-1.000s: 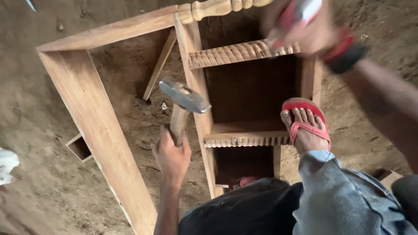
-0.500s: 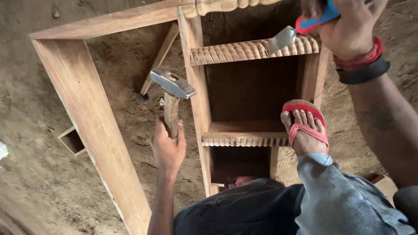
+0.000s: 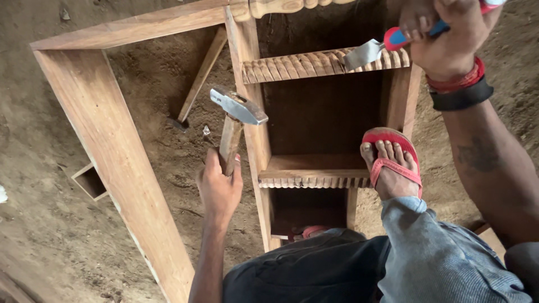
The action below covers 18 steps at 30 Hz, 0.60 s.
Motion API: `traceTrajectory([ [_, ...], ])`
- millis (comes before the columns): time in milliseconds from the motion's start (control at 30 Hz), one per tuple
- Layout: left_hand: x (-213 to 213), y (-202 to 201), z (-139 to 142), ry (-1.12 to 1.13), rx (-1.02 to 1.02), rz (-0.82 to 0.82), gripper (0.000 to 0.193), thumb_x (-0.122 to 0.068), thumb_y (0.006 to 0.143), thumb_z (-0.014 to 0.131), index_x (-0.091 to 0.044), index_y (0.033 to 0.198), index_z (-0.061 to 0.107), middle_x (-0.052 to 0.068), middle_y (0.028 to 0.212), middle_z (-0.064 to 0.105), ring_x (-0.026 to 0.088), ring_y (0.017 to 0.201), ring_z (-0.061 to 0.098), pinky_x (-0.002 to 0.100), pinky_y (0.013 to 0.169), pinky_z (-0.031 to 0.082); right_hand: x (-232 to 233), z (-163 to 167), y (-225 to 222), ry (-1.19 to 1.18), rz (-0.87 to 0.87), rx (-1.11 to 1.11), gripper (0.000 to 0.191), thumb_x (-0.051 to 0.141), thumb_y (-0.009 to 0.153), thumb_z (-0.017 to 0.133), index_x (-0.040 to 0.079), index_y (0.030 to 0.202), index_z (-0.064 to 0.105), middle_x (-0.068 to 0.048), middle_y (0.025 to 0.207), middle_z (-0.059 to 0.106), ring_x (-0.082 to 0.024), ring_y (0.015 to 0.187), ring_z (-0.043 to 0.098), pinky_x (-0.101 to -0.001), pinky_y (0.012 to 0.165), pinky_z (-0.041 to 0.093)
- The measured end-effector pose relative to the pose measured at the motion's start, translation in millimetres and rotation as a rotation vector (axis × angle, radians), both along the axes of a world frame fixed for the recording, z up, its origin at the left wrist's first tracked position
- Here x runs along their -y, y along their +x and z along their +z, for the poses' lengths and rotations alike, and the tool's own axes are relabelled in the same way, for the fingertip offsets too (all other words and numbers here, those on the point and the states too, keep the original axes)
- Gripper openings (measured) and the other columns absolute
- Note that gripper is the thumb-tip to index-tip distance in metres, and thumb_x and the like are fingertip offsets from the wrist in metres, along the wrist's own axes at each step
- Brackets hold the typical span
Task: The person uses a chisel and hammer to carve decorative patterns into the wooden frame of a piece of furniture. They repeatedly position the chisel and strike it with the hammer to shape the wood.
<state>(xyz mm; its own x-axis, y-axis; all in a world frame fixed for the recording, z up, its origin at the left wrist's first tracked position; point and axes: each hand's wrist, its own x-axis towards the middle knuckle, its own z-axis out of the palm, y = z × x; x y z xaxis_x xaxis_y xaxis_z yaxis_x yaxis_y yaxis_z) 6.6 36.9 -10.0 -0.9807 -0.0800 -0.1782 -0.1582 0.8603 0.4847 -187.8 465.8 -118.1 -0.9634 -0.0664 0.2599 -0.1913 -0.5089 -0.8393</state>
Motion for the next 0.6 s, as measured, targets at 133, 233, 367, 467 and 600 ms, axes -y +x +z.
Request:
traceTrajectory([
  [133,0,-2,-4,0.004,0.088,0.03,0.021,-0.015,0.096,0.073,-0.006,0.09,0.055,0.003,0.062,0.062,0.013,0.045,0.059,0.03,0.045,0.051,-11,-4,0,-0.017,0.071,-0.053,0.038,0.04,0.111,0.05,0.013,0.085,0.043,-0.004,0.065,0.041,-0.015,0.05,0.043,-0.0303,0.052,0.04],
  [233,-2,-2,-5,0.031,0.104,0.034,0.018,-0.015,0.095,0.072,-0.006,0.093,0.056,0.002,0.063,0.063,0.013,0.045,0.06,0.03,0.045,0.052,-20,-10,5,-0.1,0.103,0.039,0.048,0.05,0.111,0.05,0.008,0.087,0.046,-0.004,0.071,0.04,-0.016,0.056,0.04,-0.0303,0.058,0.038],
  [367,-4,-3,-7,0.05,0.024,-0.02,0.019,-0.014,0.095,0.073,-0.005,0.094,0.056,0.003,0.065,0.063,0.012,0.05,0.061,0.029,0.048,0.052,-22,-19,14,-0.059,-0.047,0.091,0.046,0.042,0.116,0.054,0.008,0.087,0.042,-0.004,0.07,0.039,-0.017,0.054,0.038,-0.0326,0.058,0.033],
  [467,-8,-8,-11,0.062,0.052,-0.013,0.02,-0.015,0.097,0.073,-0.005,0.094,0.056,0.003,0.066,0.064,0.012,0.049,0.061,0.027,0.042,0.051,-21,-24,14,-0.062,-0.051,0.117,0.046,0.038,0.118,0.054,0.009,0.085,0.04,-0.004,0.069,0.039,-0.017,0.053,0.037,-0.0328,0.057,0.031],
  [600,-17,-17,-12,0.062,0.12,-0.016,0.021,-0.016,0.097,0.073,-0.005,0.092,0.056,0.006,0.064,0.065,0.015,0.046,0.062,0.028,0.041,0.052,-16,-25,9,-0.094,0.005,0.089,0.042,0.04,0.115,0.052,0.013,0.084,0.044,-0.001,0.064,0.04,-0.013,0.048,0.038,-0.0315,0.055,0.034],
])
